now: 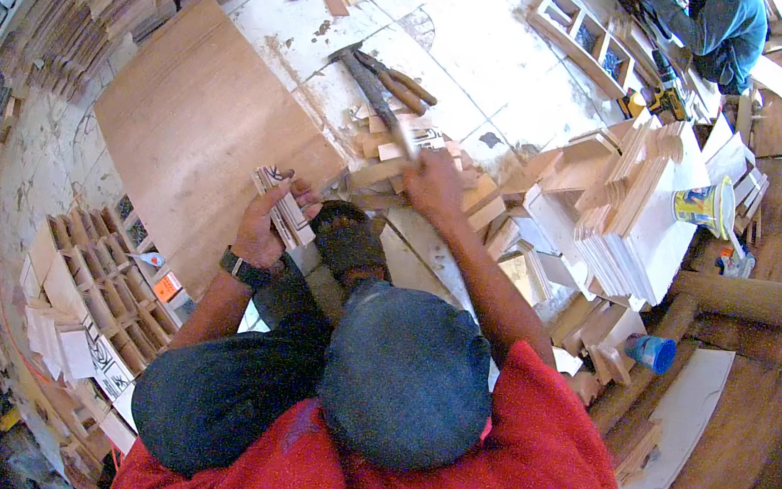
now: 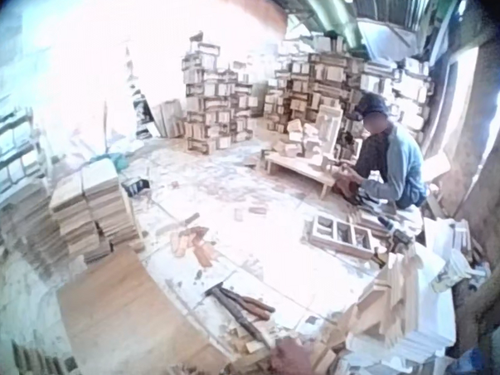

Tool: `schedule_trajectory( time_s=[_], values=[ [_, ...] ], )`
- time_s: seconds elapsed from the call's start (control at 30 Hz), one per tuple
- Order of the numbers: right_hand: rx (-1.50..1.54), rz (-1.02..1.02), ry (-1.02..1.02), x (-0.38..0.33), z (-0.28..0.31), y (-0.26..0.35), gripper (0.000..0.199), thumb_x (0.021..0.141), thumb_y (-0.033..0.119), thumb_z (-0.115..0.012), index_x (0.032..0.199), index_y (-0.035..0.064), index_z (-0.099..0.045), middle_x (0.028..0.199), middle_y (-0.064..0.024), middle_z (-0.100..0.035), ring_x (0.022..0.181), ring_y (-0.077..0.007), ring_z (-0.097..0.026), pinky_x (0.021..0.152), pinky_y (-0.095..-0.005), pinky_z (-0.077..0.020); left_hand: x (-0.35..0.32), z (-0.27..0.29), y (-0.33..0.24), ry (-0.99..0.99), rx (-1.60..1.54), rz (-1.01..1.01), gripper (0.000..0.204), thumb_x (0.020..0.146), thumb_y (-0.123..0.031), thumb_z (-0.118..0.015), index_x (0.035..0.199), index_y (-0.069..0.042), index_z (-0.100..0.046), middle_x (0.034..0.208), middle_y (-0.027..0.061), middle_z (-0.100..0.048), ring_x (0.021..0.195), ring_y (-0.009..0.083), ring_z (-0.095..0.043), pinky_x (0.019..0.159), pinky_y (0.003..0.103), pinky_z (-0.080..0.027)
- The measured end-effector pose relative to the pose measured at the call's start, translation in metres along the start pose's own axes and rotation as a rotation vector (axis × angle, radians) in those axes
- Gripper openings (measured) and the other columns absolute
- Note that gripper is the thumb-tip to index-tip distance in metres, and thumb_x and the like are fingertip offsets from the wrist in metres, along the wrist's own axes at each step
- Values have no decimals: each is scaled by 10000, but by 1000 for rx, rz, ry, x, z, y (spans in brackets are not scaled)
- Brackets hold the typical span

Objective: The person sits on the floor and sorts small wooden pieces into piles on a larger board. They then stand, move the sorted pieces, and plug in a power drill before attaching a drill bit.

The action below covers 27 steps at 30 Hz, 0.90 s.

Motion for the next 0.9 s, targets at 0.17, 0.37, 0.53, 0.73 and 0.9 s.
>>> schedule_trajectory(
  time_s=[0.17, 0.37, 0.53, 0.73, 0.9],
  values=[
    [462, 616, 38, -37, -24, 142, 352, 903, 327, -546, 1012, 5, -637, 841, -176, -639, 767, -321, -617, 727, -382, -495, 3, -12, 19, 120, -84, 124, 314, 886, -260, -632, 1108, -60, -536, 1056, 118, -606, 974, 224, -613, 895, 333, -512],
    [-98, 354, 36, 1, -19, 45, 366, 864, 210, -562, 1198, 63, -536, 1195, -150, -551, 1089, -313, -534, 871, -421, -450, 3, 22, -8, -105, -79, 24, 347, 870, -293, -648, 1094, -57, -527, 870, 67, -597, 767, 197, -615, 700, 335, -542],
    [-725, 456, 2, 6, -16, -23, 291, 788, 152, -590, 1075, 105, -577, 1110, -130, -542, 1094, -295, -518, 916, -448, -392, 0, 13, -21, 68, -259, 25, 388, 884, -371, -613, 1112, -70, -524, 825, 55, -580, 690, 199, -597, 649, 336, -542],
    [-307, 555, 216, 24, -40, 14, 260, 804, 148, -577, 1058, 98, -587, 1018, -116, -539, 1010, -291, -543, 862, -413, -411, 1, 13, -21, 32, -183, -14, 351, 915, -317, -578, 1128, -48, -502, 904, 109, -609, 780, 233, -626, 678, 366, -557],
    [-493, 715, 182, 45, -89, 40, 284, 796, 186, -576, 1064, 94, -601, 1036, -105, -557, 1040, -272, -541, 835, -403, -448, -1, 22, -20, 8, -202, -16, 354, 912, -291, -580, 1137, -30, -498, 917, 112, -608, 794, 242, -627, 696, 366, -560]
  ],
)
Point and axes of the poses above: each hand's wrist, its own x-axis towards the middle knuckle, its own z-axis out of the back of the hand, y = z × x, the point moved 7 cm from there along x, towards the middle knuckle
